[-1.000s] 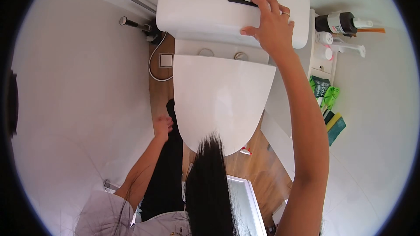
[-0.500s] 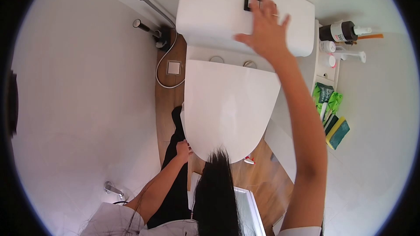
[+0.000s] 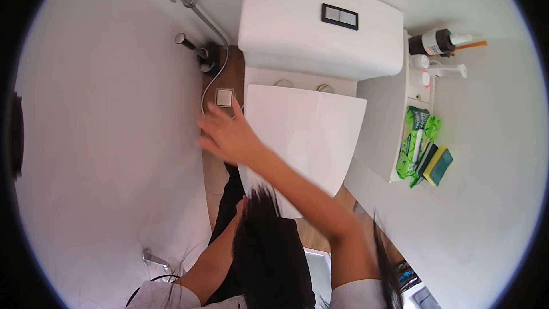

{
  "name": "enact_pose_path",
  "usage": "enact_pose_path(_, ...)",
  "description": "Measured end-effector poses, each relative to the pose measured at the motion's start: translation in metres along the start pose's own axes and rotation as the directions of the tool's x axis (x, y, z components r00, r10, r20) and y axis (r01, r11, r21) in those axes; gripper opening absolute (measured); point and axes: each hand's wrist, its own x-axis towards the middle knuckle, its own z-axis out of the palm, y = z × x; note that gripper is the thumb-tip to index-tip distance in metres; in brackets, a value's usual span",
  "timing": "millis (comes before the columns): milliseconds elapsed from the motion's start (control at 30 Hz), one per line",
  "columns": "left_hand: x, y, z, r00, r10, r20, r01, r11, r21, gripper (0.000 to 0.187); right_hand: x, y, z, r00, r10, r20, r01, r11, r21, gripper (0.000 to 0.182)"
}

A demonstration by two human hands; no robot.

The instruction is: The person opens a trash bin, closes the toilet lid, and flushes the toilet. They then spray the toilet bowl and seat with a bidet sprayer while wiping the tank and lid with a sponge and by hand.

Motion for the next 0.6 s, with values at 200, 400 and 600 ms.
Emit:
enact_pose_path(200, 0.134, -0.071, -0.055, 0.978, 0.098, 0.184, -0.099, 0.995, -0.005, 0.037, -0.214, -0.002, -0.002, 0.709, 0.691, -0.140, -0.595, 0.693, 0.408, 0.022)
enact_pose_path(400, 0.050, -0.017, -0.020, 0.996, 0.020, 0.088, -0.017, 0.999, -0.036, 0.036, -0.401, -0.014, 0.008, 0.028, 0.990, -0.137, -0.704, 0.117, 0.701, 0.021)
enact_pose_path(600, -0.102, 0.018, 0.014, 0.920, 0.303, 0.250, -0.308, 0.951, -0.020, 0.034, -0.514, -0.067, 0.044, -0.053, 0.996, -0.068, -0.602, 0.022, 0.798, 0.021)
